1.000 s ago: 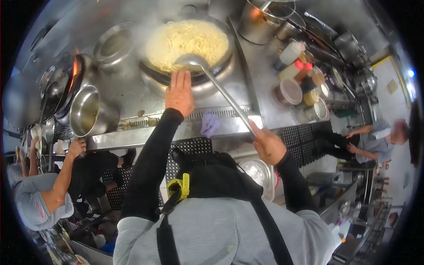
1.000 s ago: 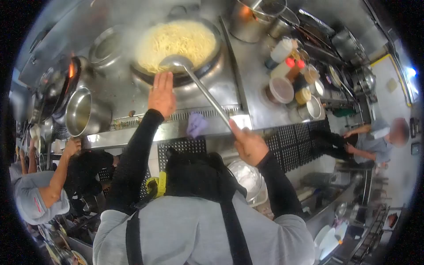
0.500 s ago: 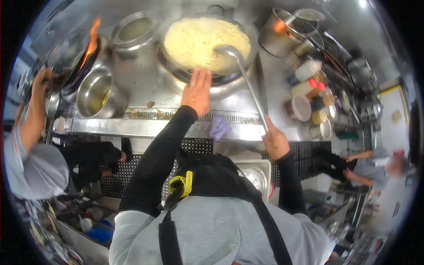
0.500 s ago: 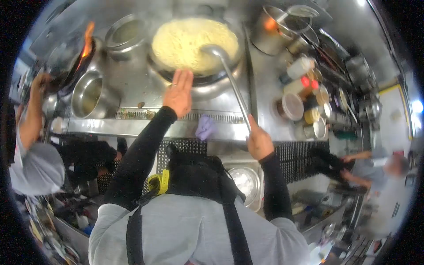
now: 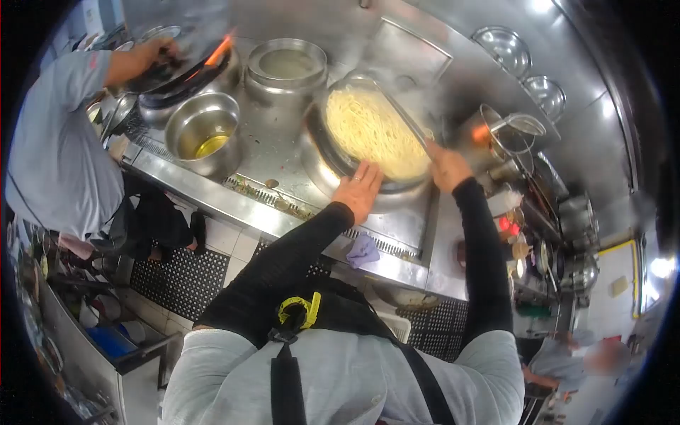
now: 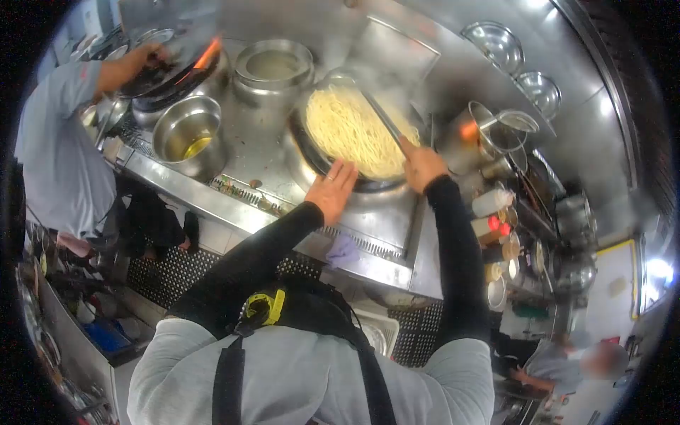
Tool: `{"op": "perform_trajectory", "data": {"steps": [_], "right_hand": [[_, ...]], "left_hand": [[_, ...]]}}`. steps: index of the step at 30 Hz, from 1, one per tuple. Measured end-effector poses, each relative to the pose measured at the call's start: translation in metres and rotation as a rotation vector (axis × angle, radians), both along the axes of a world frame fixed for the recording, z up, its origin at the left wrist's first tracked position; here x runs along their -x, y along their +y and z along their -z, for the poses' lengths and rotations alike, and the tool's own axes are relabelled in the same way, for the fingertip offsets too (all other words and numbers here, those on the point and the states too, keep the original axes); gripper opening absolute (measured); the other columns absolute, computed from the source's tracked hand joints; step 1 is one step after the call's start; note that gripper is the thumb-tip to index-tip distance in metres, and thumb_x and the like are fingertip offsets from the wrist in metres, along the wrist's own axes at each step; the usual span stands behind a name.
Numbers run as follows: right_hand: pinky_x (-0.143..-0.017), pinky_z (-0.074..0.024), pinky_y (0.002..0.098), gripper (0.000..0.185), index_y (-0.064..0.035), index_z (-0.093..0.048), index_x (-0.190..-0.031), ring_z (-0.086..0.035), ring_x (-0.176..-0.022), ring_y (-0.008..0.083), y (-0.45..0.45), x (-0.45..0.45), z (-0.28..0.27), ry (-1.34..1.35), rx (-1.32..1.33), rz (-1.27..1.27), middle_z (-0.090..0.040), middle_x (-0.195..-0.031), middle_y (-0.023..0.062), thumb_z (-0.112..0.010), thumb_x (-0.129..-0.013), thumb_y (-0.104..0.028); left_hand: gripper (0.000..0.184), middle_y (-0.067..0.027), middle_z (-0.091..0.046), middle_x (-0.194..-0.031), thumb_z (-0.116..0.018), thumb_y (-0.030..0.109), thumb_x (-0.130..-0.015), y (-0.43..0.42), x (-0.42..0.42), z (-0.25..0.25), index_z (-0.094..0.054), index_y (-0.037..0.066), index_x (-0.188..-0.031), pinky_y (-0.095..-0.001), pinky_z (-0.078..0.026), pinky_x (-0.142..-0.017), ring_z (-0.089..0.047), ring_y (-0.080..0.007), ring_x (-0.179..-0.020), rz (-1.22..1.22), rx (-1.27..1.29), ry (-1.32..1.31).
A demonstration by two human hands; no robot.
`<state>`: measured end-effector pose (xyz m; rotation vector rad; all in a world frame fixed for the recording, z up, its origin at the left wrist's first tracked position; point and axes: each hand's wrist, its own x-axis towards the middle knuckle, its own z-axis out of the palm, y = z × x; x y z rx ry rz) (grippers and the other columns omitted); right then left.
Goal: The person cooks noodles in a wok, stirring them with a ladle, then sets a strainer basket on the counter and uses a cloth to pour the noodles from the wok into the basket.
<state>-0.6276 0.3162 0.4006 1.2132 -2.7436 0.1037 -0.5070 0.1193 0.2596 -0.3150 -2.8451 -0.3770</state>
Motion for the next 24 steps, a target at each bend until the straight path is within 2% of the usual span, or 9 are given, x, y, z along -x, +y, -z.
{"op": "perform_trajectory", "data": {"steps": [4, 8, 9, 14, 18, 20, 24], "right_hand": [[-0.079, -0.0499, 0.0475, 0.059, -0.0111, -0.046, -0.138, -0.063, -0.091, 0.0399, -0.048, 0.014, -0.045, 0.039, -0.37, 0.037, -0.065, -0.095, 0.0241, -0.053, -0.08, -0.002], [-0.078, -0.0521, 0.0462, 0.059, -0.0197, -0.045, -0.14, -0.065, -0.09, 0.0353, -0.037, 0.01, -0.068, 0.145, -0.554, -0.026, -0.066, -0.092, 0.0192, -0.05, -0.083, -0.002], [-0.079, -0.051, 0.0455, 0.058, -0.0192, -0.047, -0.138, -0.064, -0.09, 0.0354, -0.031, 0.002, -0.072, 0.141, -0.572, -0.009, -0.065, -0.092, 0.0194, -0.051, -0.083, -0.003], [-0.078, -0.0494, 0.0443, 0.059, -0.0205, -0.047, -0.139, -0.062, -0.089, 0.0341, 0.014, -0.033, -0.096, 0.132, -0.623, 0.053, -0.061, -0.092, 0.0185, -0.052, -0.083, -0.007], [-0.072, -0.052, 0.0441, 0.065, -0.0222, -0.04, -0.144, -0.064, -0.083, 0.0334, 0.064, -0.066, -0.096, 0.19, -0.593, 0.078, -0.06, -0.091, 0.0152, -0.05, -0.083, -0.003], [-0.071, -0.0522, 0.0441, 0.065, -0.0216, -0.039, -0.144, -0.064, -0.081, 0.0328, 0.086, -0.086, -0.091, 0.181, -0.58, 0.133, -0.06, -0.091, 0.0149, -0.051, -0.083, -0.003], [-0.066, -0.0522, 0.0442, 0.066, -0.0213, -0.037, -0.146, -0.063, -0.076, 0.0327, 0.132, -0.124, -0.058, 0.058, -0.452, 0.221, -0.059, -0.089, 0.0155, -0.053, -0.084, -0.006]], "left_hand": [[0.066, -0.0148, -0.027, -0.152, -0.053, 0.011, -0.084, 0.002, -0.005, -0.005, -0.03, -0.001, -0.145, -0.048, -0.042, -0.098, -0.02, -0.0332, -0.144, -0.028, 0.043, -0.015], [0.064, -0.0154, -0.028, -0.151, -0.052, 0.012, -0.085, 0.001, -0.008, -0.004, -0.03, -0.001, -0.144, -0.0479, -0.042, -0.098, -0.02, -0.0323, -0.144, -0.035, 0.035, -0.006], [0.064, -0.0155, -0.028, -0.151, -0.051, 0.012, -0.085, 0.002, -0.008, -0.003, -0.031, 0.0, -0.144, -0.0479, -0.042, -0.098, -0.02, -0.0322, -0.144, -0.036, 0.037, 0.0], [0.065, -0.0154, -0.028, -0.151, -0.053, 0.009, -0.083, 0.004, -0.006, -0.002, -0.032, 0.0, -0.143, -0.0475, -0.041, -0.099, -0.02, -0.0323, -0.144, -0.043, 0.005, 0.02], [0.072, -0.0155, -0.027, -0.151, -0.059, 0.007, -0.078, 0.004, -0.002, 0.0, -0.031, 0.0, -0.144, -0.0485, -0.041, -0.1, -0.02, -0.0329, -0.144, -0.021, -0.024, 0.02], [0.079, -0.0154, -0.029, -0.15, -0.063, 0.008, -0.073, 0.005, 0.0, 0.004, -0.029, 0.0, -0.144, -0.0501, -0.041, -0.102, -0.021, -0.0341, -0.143, -0.022, -0.018, 0.043], [0.082, -0.0154, -0.03, -0.149, -0.065, 0.007, -0.071, 0.005, 0.003, 0.005, -0.029, -0.001, -0.144, -0.0501, -0.04, -0.103, -0.022, -0.0346, -0.142, -0.007, -0.026, 0.061]]}}
